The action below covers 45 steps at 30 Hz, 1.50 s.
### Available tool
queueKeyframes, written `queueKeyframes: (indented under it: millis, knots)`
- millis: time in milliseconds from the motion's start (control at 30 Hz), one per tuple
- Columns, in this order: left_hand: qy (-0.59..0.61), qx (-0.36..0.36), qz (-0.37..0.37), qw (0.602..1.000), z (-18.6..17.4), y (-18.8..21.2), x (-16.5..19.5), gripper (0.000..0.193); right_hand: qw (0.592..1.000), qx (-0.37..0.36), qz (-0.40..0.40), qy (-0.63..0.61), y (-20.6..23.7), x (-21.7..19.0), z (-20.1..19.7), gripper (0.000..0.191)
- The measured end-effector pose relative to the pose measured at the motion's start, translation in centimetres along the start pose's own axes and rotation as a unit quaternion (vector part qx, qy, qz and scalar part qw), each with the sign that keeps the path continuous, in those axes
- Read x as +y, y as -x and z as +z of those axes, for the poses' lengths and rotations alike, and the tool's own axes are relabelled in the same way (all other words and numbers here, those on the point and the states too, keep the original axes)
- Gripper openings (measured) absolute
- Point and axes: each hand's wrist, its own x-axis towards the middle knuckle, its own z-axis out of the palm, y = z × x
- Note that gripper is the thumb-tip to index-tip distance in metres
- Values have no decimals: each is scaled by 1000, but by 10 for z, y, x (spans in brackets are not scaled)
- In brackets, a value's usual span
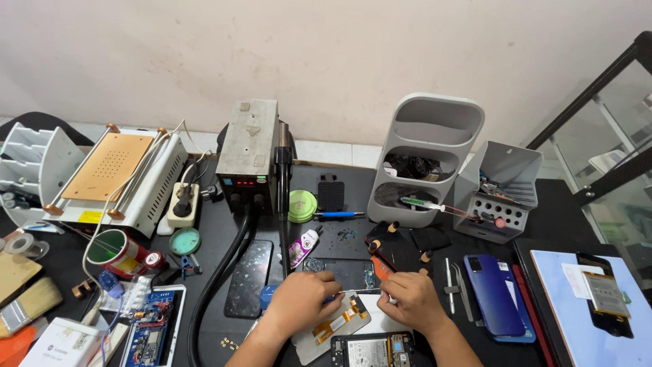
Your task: The person uses a blue electric screwdriver to remove screws from a disassembled smartphone and its screen assembly. The person then picks up a tube of adhesive and prepares to apply it to the phone's internal frame.
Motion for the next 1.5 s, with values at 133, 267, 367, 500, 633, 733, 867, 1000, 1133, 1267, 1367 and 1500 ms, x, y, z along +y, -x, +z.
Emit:
queueKeyframes:
  millis: [133, 267, 367, 500, 633, 733, 867, 1000, 1133, 1267, 1367, 1500]
  knots:
    - [22, -8, 4, 1000, -6, 6, 2, 22, 999, 2, -40, 4, 2, -6, 0, 8]
    - [13, -30, -5, 999, -9, 9, 5, 22, 999, -2, -47, 18, 1, -10, -2, 11]
    - [-1, -23, -5, 1000, -10, 8, 6, 21, 999, 1, -35, 15, 0, -11, -3, 13]
    - [-22, 10, 20, 1000, -9, 7, 9, 19, 999, 25, -21, 13, -2, -11, -4, 14]
    - [-35, 10, 25, 999, -9, 7, 9, 18, 1000, -4, 8, 28, -7, -15, -7, 14]
    - [-63, 27, 27, 997, -9, 10, 7, 17, 999, -40, 12, 20, -12, -18, -10, 7]
    - [-79, 18, 22, 996, -8, 11, 4, 16, 996, -83, -34, 29, -13, -20, -12, 12]
    - [-64, 9, 29, 997, -5, 7, 4, 18, 983, -169, -25, 68, -11, -14, -10, 12]
    - [-36, 19, 31, 999, -7, 9, 5, 18, 986, -140, -50, 72, -6, -11, -8, 13]
    - [-34, -2, 27, 999, -9, 10, 7, 21, 988, -121, -55, 81, 0, -14, -9, 14]
    - [-34, -2, 34, 999, -10, 11, 8, 22, 988, -125, -54, 70, 5, -16, -9, 14]
    - [-28, -8, 36, 999, -9, 12, 9, 22, 989, -119, -60, 65, 11, -17, -9, 13]
